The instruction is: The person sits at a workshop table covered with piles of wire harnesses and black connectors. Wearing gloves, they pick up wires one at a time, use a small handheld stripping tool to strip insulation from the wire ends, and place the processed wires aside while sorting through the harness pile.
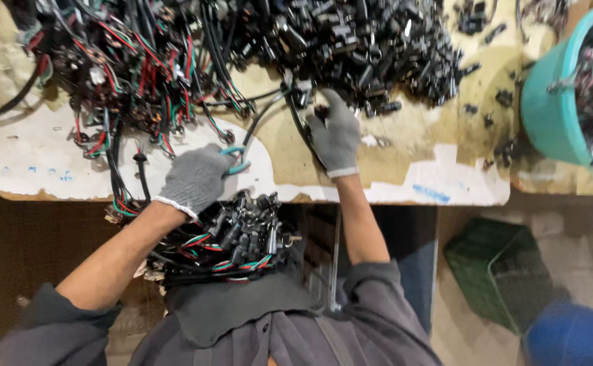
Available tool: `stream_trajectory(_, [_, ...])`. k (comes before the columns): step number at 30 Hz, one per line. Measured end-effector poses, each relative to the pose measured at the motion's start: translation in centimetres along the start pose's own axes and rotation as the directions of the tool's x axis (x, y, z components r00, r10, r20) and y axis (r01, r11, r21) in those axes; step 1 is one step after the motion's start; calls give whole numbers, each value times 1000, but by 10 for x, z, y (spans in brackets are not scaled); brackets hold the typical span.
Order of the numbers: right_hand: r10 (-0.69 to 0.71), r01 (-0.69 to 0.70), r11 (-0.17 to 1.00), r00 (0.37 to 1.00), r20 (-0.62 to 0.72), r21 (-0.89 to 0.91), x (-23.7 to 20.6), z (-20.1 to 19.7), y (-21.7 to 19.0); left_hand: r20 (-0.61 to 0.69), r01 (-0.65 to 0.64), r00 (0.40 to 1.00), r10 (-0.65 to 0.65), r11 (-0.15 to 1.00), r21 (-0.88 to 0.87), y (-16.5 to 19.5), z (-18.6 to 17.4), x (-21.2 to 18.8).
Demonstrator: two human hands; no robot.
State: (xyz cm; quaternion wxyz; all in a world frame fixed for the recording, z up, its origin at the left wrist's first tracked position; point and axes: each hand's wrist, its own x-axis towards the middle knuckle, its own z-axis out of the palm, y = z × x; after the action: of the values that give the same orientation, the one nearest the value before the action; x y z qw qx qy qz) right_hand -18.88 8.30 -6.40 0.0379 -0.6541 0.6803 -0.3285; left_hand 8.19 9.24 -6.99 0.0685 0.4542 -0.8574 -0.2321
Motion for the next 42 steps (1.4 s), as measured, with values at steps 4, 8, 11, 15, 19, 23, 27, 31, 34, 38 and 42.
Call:
stream_trajectory(4, [213, -187, 862, 977, -2, 472, -24, -25, 1, -4, 12, 1000, -13, 997, -73, 1, -6, 0])
stream_trajectory(8, [216, -82, 714, 971, -107, 695, -51, -23, -10, 33, 48, 998, -45, 992, -121, 1, -3, 1])
stream_trajectory(11, [125, -17, 809, 982, -144, 587, -71, -16, -25, -11, 65, 998, -68, 984, -163, -1, -3, 1])
stream_trajectory(15, [-101, 86, 902, 995, 14, 422, -87, -22, -35, 103, 281, 955, -277, 741, -610, -2, -25, -7])
stream_trajectory(19, [-261, 192, 846, 962, 73, 498, -88, -25, -44, 163, 224, 956, -245, 248, -943, 5, -61, -28])
stream_trajectory(23, [-280, 184, 849, 951, 127, 495, -86, -21, -59, 131, 166, 957, -258, 120, -979, 35, -70, -43])
stream_trajectory(27, [-441, 317, 805, 885, 149, 501, -83, -25, -68, 40, 85, 968, -249, 172, -982, 62, -45, -48])
stream_trajectory(31, [-434, 249, 798, 870, 236, 550, -85, -29, -69, 49, 85, 964, -261, 126, -988, 72, -23, -53])
stream_trajectory(34, [-354, 180, 843, 895, 271, 506, -92, -24, -72, 10, 77, 966, -259, 249, -965, 70, -29, -50])
stream_trajectory(38, [-329, 31, 825, 839, 434, 565, -96, -20, -80, -403, -324, 914, 37, 666, -673, 57, -58, -39])
stream_trajectory(42, [-170, -66, 865, 894, 415, 497, -90, -28, -90, -410, -346, 880, -238, 268, -899, 51, -74, -49])
